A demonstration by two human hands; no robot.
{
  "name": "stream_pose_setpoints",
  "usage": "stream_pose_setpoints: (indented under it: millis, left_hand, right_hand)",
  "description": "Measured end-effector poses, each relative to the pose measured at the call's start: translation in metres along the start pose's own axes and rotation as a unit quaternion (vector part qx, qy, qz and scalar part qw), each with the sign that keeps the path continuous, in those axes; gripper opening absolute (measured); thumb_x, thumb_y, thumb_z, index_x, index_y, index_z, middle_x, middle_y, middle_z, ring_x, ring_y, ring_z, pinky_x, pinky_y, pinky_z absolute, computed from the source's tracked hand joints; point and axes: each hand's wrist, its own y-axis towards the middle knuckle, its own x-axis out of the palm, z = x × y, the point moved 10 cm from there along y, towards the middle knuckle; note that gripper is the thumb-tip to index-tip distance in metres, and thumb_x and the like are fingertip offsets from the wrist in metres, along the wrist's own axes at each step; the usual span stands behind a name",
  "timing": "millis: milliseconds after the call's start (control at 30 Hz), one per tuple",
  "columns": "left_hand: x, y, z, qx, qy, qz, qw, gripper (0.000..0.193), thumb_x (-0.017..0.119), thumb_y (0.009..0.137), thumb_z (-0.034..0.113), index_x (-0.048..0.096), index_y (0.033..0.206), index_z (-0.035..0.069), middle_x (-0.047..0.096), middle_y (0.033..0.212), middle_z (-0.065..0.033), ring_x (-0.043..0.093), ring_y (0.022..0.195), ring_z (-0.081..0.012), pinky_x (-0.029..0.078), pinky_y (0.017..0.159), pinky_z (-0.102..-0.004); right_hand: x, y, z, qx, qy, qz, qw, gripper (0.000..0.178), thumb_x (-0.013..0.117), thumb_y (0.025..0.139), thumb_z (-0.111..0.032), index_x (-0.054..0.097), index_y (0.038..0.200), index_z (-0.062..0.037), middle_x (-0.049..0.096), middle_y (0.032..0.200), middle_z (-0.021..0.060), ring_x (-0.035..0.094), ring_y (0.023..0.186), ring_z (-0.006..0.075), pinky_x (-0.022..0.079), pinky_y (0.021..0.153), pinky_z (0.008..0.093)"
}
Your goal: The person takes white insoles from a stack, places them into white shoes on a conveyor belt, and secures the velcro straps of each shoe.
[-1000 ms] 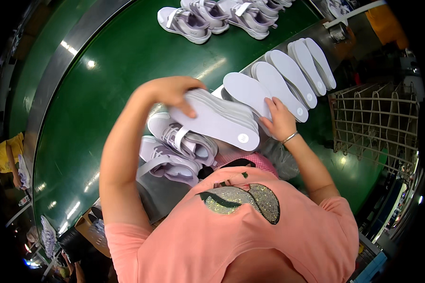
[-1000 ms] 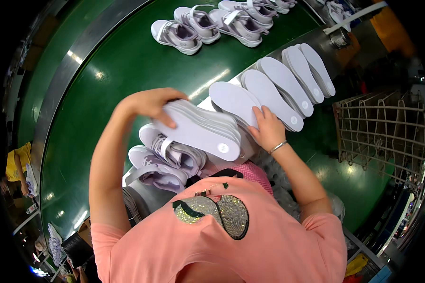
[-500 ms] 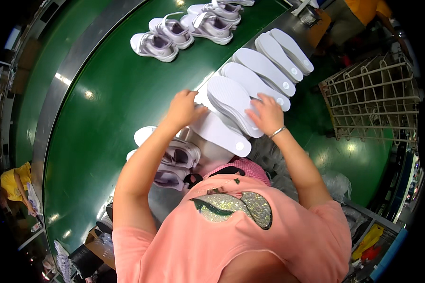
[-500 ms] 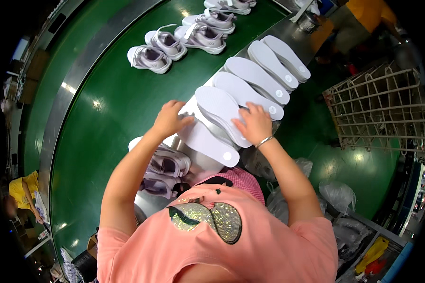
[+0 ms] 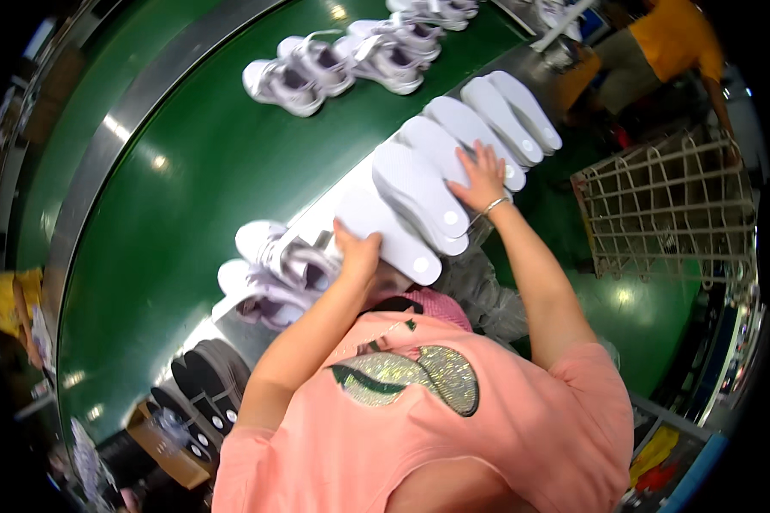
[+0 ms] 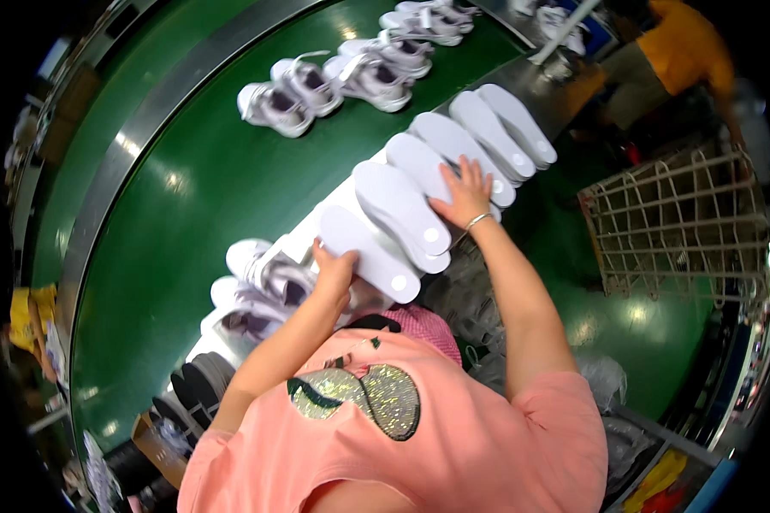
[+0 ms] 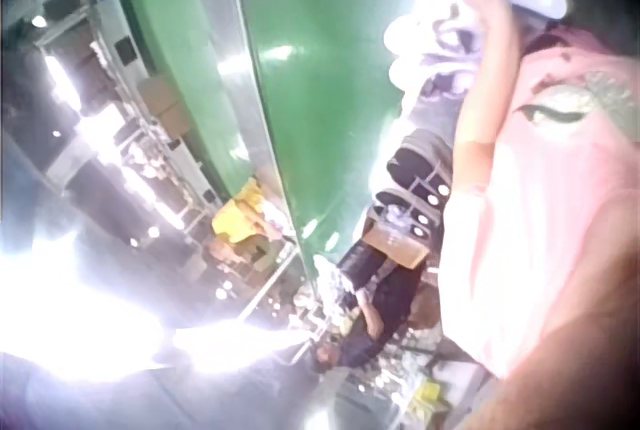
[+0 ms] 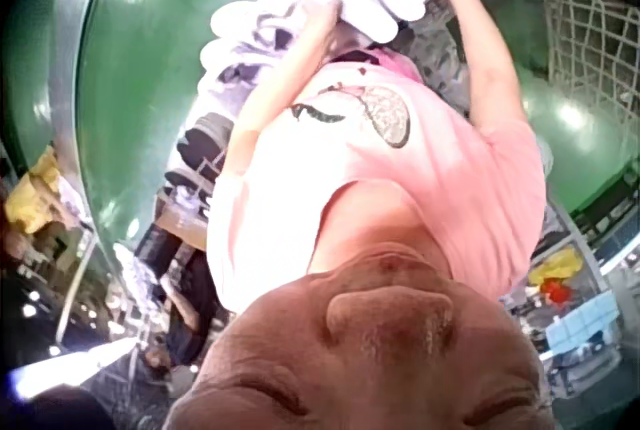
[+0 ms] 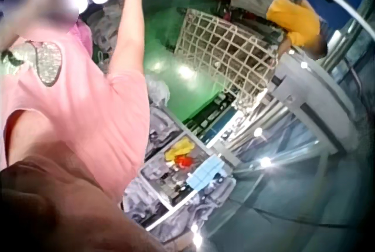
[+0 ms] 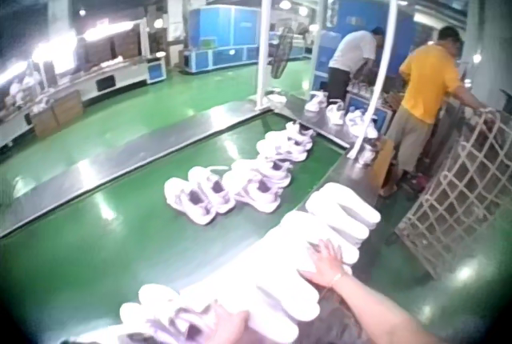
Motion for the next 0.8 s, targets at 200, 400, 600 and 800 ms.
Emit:
stream_pose_setpoints:
  millis: [200,400,600,800]
  left_hand:
    - [0.005,-0.015,0.032,-0.008,-0.025,-0.049,0.998,0.082,0.057,0.066,0.012,0.011,0.132,-0.002,0.022,0.128,-0.0241,0.03,0.117,-0.0334,0.03,0.096,-0.0336]
    - [-0.037,-0.097,0.079,0.109,-0.031,-0.212,0.971,0.037,0.053,0.081,0.013,0.044,0.115,0.001,0.051,0.109,-0.0103,0.05,0.096,-0.0155,0.04,0.079,-0.0244]
    - [-0.226,-0.147,0.061,0.264,0.009,0.212,0.941,0.014,0.052,0.084,0.01,0.055,0.095,0.001,0.054,0.08,0.0014,0.048,0.071,-0.0048,0.04,0.064,-0.0184]
    - [-0.261,-0.116,0.035,0.285,0.021,0.247,0.926,0.057,0.065,0.071,0.024,0.041,0.112,-0.007,0.051,0.101,-0.015,0.047,0.094,-0.0223,0.038,0.08,-0.0324]
  right_hand:
    - [-0.063,-0.008,-0.027,-0.081,0.126,0.149,0.977,0.035,0.059,0.073,-0.023,0.054,0.101,-0.004,0.046,0.114,0.0192,0.038,0.108,0.0377,0.031,0.09,0.043]
    - [-0.072,-0.058,-0.164,-0.192,0.155,0.008,0.969,0.034,0.061,0.07,-0.029,0.053,0.093,-0.0042,0.053,0.096,0.0127,0.051,0.084,0.032,0.043,0.07,0.0381]
    - [-0.04,-0.074,-0.185,-0.108,0.047,-0.036,0.992,0.045,0.064,0.065,-0.039,0.051,0.092,-0.0055,0.052,0.097,0.0123,0.052,0.089,0.0304,0.045,0.067,0.04]
    - [-0.051,-0.071,-0.189,-0.112,0.031,-0.023,0.993,0.038,0.066,0.064,-0.029,0.052,0.092,-0.0067,0.055,0.093,0.0125,0.053,0.085,0.0313,0.043,0.07,0.0396]
